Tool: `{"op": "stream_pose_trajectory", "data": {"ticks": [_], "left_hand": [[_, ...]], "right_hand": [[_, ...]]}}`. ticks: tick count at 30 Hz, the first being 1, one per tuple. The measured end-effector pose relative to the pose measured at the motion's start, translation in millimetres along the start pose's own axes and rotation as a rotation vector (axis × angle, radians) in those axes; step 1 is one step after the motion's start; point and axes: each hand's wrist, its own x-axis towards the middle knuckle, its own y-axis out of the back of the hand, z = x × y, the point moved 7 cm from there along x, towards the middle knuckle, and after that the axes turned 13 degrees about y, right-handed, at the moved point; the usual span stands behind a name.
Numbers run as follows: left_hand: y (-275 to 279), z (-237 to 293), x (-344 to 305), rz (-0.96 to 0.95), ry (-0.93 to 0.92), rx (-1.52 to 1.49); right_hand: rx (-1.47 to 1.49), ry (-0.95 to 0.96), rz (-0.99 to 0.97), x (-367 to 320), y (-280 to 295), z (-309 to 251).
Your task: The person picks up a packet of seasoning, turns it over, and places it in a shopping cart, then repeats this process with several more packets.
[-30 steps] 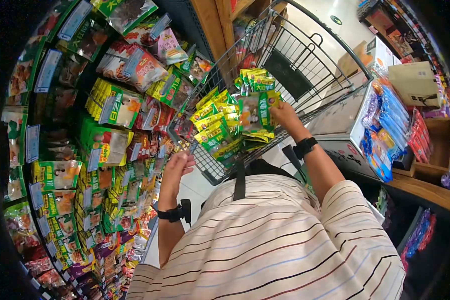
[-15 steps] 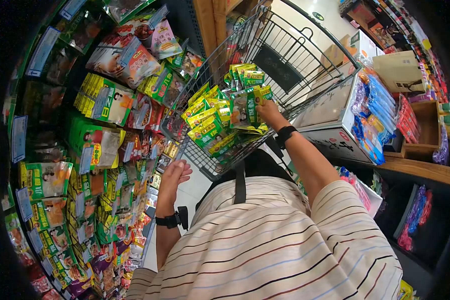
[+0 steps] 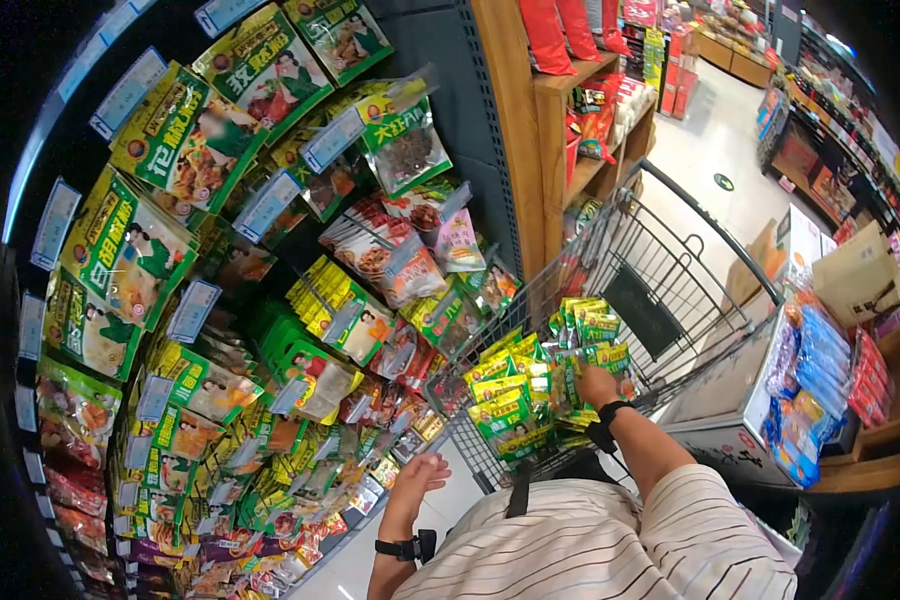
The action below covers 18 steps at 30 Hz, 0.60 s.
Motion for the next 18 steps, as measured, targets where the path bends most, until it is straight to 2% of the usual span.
{"op": "stream_pose_trajectory", "data": {"ticks": [2,4,6,11,15,18], "left_hand": [[6,3,-5,0.03,-0.015,0.009],[14,5,-9,0.061,-0.012,-0.002],[21,8,-11,0.093,-0.021,-0.016],[33,11,-12,0.149,-0.053,-0.072],[37,12,-11,0.154,-0.08,-0.09],[41,12,-10,0.158,-0.066,-0.086]], "right_hand": [[-0.05,0.052,0.001,11,-17,8],[-0.096,-0.006,-0.046,14,-23,9],[-0.164,0.093,-0.109,13,-32,4],[-0.212,0.11,-0.164,18,-47,4],[-0.285,0.079,-0.131,12,-30,-8],[-0.297,0.129,-0.137,10,-24,-16]]}}
